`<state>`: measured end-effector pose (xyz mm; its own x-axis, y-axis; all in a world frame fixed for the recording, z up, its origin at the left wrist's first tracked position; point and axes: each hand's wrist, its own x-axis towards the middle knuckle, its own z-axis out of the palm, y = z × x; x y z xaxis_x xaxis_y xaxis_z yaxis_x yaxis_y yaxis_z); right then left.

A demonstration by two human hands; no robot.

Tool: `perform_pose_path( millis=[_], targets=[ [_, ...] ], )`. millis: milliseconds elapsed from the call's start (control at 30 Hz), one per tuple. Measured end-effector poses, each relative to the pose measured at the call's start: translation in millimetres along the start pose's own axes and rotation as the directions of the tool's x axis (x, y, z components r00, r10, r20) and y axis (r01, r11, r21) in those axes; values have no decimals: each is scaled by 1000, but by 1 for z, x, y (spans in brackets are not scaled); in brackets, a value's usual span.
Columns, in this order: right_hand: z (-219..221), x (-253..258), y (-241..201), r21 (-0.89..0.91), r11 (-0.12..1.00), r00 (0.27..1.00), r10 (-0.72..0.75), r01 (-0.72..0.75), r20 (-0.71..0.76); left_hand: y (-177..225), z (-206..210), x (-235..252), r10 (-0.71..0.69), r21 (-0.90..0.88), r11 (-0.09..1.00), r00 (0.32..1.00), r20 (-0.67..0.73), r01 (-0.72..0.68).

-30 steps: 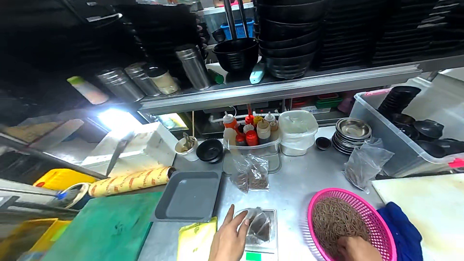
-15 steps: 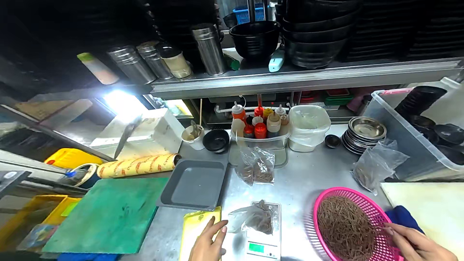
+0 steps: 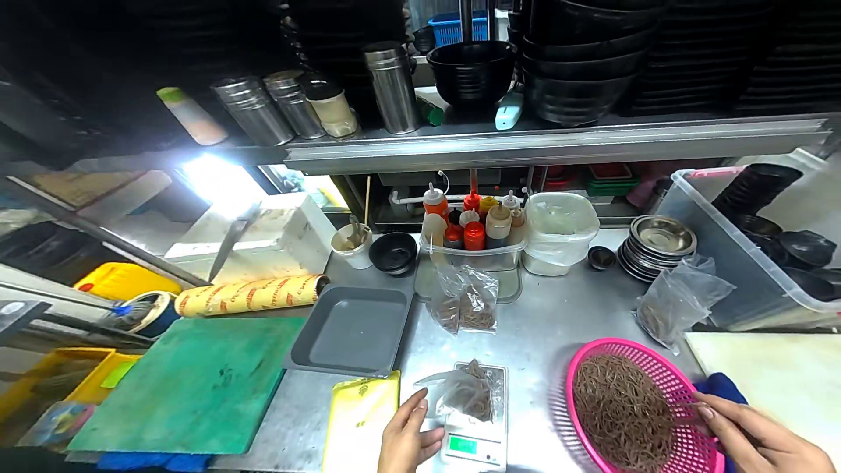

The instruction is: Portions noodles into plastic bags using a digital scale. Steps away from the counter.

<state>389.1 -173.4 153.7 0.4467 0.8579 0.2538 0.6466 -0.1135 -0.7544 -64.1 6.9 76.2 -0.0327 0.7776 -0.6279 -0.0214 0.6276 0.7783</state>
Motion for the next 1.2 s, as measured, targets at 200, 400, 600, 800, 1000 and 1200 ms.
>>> perform_pose_path(
  millis=[200, 400, 600, 800, 1000, 1200],
  targets=[
    [-6, 23, -68, 238, 967, 995, -94, 87, 20, 6, 44, -17, 202, 58, 977, 979, 38, -204],
    [8, 56, -158, 431, 850, 933, -357, 304, 45, 15, 81, -39, 346, 418, 817, 918, 196, -397],
    [71, 74, -199, 505, 765, 863, -500, 401, 73, 14, 90, -45, 409, 548, 686, 877, 253, -478],
    [156, 63, -169, 157, 953, 732, -299, 259, 612, 17, 88, -55, 397, 473, 760, 894, 206, -446],
    [151, 66, -157, 246, 958, 800, -260, 145, 540, 11, 70, -38, 445, 532, 673, 855, 265, -515],
    [134, 60, -99, 244, 969, 853, -101, -32, 513, 19, 39, -30, 366, 462, 773, 901, 234, -434]
  ],
)
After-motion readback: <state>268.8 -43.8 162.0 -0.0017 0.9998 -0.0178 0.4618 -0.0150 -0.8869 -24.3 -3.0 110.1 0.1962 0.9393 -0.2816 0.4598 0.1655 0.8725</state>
